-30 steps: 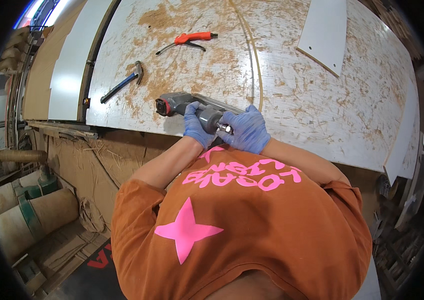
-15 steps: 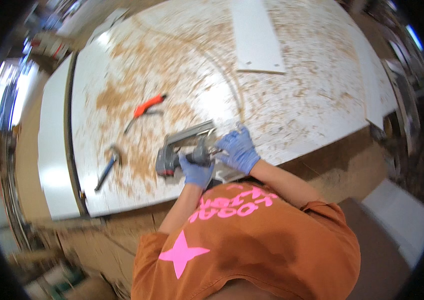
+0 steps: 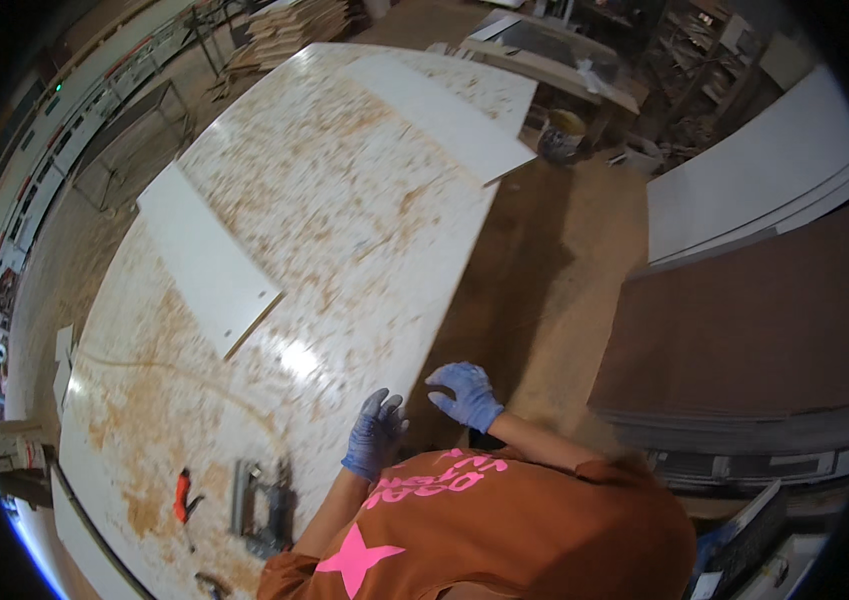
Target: The person applies glue from a bottle along the seams of a large flat panel on a workbench. They then use their gloved hand to spread the glue along the seams. The person repeats this process on multiple seams of the panel.
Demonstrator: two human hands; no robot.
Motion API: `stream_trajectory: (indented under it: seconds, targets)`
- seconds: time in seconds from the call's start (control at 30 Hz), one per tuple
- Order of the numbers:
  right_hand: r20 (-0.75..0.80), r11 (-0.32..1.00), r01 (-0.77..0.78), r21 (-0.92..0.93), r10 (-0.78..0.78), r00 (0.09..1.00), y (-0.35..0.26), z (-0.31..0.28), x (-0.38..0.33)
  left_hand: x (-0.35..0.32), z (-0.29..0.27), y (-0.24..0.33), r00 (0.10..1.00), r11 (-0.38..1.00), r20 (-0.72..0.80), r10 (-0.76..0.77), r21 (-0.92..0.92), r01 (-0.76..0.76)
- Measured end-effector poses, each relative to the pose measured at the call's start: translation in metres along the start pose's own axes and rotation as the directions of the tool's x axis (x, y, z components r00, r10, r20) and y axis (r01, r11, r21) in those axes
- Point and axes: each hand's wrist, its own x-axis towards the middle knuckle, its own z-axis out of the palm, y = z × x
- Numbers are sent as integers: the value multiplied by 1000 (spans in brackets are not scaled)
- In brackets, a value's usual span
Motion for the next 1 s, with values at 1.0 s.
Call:
stream_trajectory:
  seconds: [1.0]
  targets:
    - [53,416,-907,62,906,419,700,-362,142,713,614,-65,922,821,368,-123,560,-113]
